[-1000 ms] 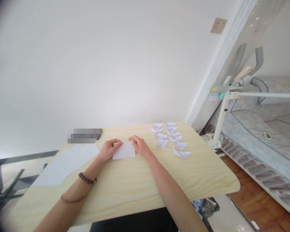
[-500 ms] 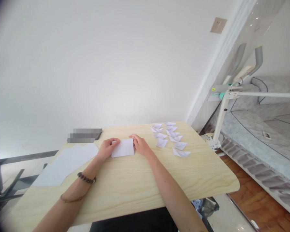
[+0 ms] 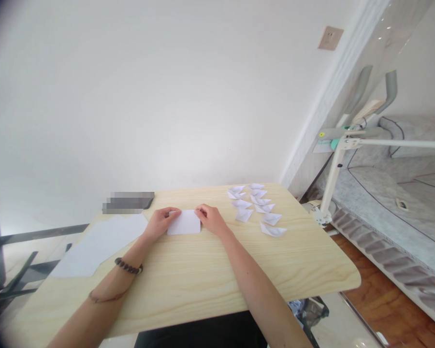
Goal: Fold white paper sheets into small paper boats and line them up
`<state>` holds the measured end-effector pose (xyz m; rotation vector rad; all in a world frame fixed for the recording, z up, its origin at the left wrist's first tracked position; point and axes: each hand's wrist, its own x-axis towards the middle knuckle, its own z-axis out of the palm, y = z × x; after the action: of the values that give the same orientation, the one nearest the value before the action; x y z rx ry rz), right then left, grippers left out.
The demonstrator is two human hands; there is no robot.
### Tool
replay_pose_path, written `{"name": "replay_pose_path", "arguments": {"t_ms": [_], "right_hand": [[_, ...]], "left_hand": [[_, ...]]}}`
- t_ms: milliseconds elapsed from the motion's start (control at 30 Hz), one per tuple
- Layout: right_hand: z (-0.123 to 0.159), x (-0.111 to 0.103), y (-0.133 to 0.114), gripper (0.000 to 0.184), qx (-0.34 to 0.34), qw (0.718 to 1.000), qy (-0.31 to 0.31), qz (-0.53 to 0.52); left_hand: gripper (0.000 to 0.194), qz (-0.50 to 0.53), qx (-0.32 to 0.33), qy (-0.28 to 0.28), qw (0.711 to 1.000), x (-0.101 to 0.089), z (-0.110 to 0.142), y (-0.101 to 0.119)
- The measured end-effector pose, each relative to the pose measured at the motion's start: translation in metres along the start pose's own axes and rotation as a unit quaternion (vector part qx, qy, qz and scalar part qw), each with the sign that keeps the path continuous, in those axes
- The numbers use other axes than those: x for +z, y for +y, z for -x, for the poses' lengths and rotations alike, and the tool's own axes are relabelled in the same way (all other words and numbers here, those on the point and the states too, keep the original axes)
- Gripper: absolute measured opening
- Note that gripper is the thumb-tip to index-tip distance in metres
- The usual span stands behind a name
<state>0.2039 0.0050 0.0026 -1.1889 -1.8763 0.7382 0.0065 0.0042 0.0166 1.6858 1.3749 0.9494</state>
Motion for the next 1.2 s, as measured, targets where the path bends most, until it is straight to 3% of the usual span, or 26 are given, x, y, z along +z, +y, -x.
{"name": "replay_pose_path", "arguments": {"t_ms": [167,333,967,1200], "right_hand": [[0.000,-0.001,-0.002,0.026,-0.014,0.998,0.054,0.035],[-0.001,-0.002,-0.001,0.025,-0.011,0.994,0.092,0.052],[-0.005,-0.001,0.008,0.027,0.060,0.986,0.143,0.060],[-0.004,-0.001,0.005,0.035,0.057,0.990,0.128,0.013]], "left_hand": [[0.039,0.033,0.014,-0.015,0.999,0.000,-0.002,-0.003],[0.037,0.108,-0.011,-0.045,0.993,0.003,-0.003,-0.005],[0.036,0.145,-0.019,-0.014,0.989,0.004,-0.004,-0.008],[0.036,0.128,-0.021,-0.002,0.992,0.004,-0.004,-0.009]]}}
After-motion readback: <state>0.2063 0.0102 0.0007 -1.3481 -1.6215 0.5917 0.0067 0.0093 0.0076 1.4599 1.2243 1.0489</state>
